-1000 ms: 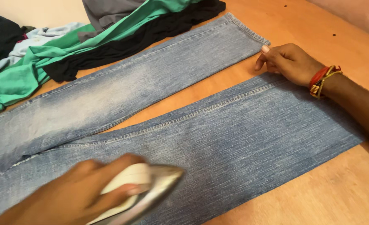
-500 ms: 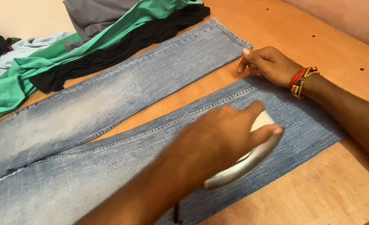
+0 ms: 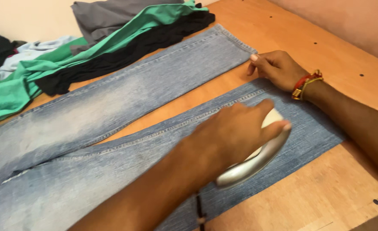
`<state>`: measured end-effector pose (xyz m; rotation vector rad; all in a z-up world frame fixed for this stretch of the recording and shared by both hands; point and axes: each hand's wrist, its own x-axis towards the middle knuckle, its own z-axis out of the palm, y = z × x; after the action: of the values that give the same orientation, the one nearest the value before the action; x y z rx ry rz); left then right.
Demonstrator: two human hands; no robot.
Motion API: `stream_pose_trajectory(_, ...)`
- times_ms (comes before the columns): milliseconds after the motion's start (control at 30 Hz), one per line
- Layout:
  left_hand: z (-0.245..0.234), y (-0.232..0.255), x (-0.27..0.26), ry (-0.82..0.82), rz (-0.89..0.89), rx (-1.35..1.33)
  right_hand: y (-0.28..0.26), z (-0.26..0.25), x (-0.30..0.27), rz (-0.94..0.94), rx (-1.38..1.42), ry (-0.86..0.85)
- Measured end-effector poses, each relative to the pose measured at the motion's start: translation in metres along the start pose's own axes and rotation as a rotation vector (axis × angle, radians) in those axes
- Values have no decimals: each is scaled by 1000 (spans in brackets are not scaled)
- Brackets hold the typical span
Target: The person irons a pair of light blue jeans laid flat on a wooden table. They use a handheld electric iron to smooth the fabric, moving from the upper thigh area down to the lower leg, and then back up to the waistband area.
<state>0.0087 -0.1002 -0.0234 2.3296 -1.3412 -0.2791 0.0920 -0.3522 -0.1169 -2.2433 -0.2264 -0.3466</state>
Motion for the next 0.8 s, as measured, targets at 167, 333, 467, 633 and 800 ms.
stream_pose_trajectory(167, -37, -24, -93, -289, -444, -16, 5, -2, 0, 122, -62, -8)
stream_pose_trajectory(333, -61, -78, -189, -401, -866, -5, 4, 1, -1, 65, -104, -5)
stream_pose_trajectory(467, -76, -147, -264, -178, -686, 27, 1, 2, 1, 24, -66, -28)
stream_pose_trajectory(633, -76, -180, -288, -109, -786, 89, 0, 3, 1, 122, -156, -47)
stream_pose_trajectory(800, -80, -144, -229, -141, -991, 238, -1, 5, 2, 70, -117, -64)
